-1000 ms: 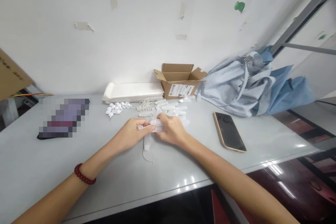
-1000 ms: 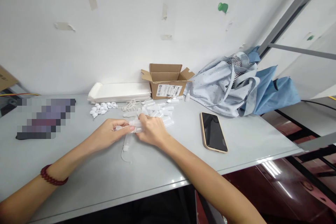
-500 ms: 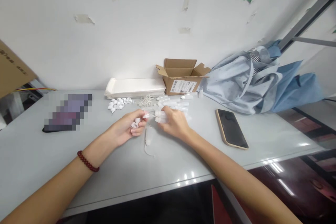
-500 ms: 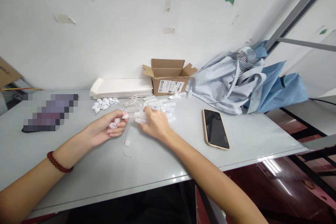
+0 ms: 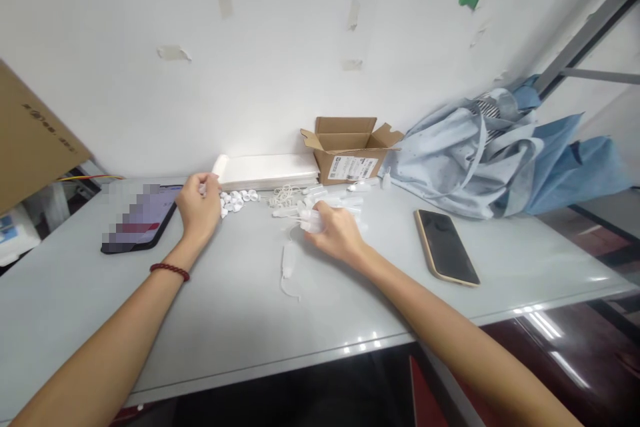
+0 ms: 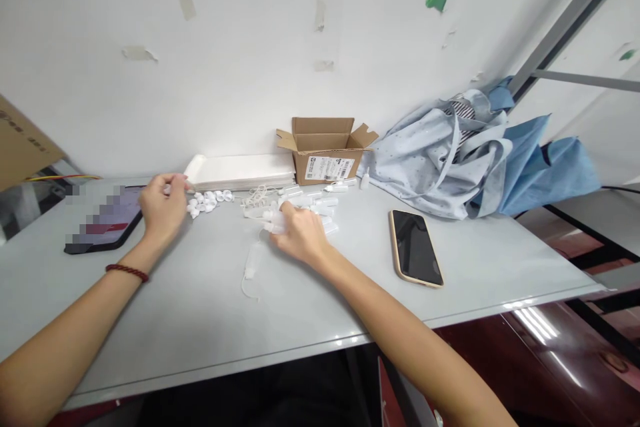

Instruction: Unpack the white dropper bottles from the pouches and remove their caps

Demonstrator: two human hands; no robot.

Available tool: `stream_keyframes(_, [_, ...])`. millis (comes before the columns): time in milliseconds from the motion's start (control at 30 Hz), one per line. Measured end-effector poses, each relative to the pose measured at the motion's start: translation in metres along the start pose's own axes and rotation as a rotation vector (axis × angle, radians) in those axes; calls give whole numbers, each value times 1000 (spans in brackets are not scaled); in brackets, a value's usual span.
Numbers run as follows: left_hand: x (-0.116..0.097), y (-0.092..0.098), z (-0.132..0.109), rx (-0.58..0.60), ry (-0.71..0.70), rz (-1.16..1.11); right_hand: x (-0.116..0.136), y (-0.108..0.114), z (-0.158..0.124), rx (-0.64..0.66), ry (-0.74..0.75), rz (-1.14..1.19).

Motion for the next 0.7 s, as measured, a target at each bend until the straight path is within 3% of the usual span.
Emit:
stream_keyframes(67, [-7, -7, 1, 10, -175, 137, 0, -1, 0, 6, -4, -4])
stream_keyframes(200, [-19, -40, -11, 150, -544, 482, -3, -2, 0, 10, -18, -17])
stream_keyframes(267, [-18, -50, -15, 184, -642, 589, -2, -2, 1, 7, -17, -19])
stream_keyframes(400, [-14, -58, -17, 223, -700, 632, 0, -3, 1, 16, -9, -19])
stream_keyframes(700, [-11, -61, -17, 268, -677, 606, -4, 1, 1, -14, -50, 93])
Point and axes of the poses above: each hand's wrist, its own z-axis towards the middle knuckle, its own y-axis out of the back of the hand, x = y × z, the point moved 10 cm from there along z, towards the middle knuckle, and after that the axes turned 3 degrees about y, right-handed, at the moved point
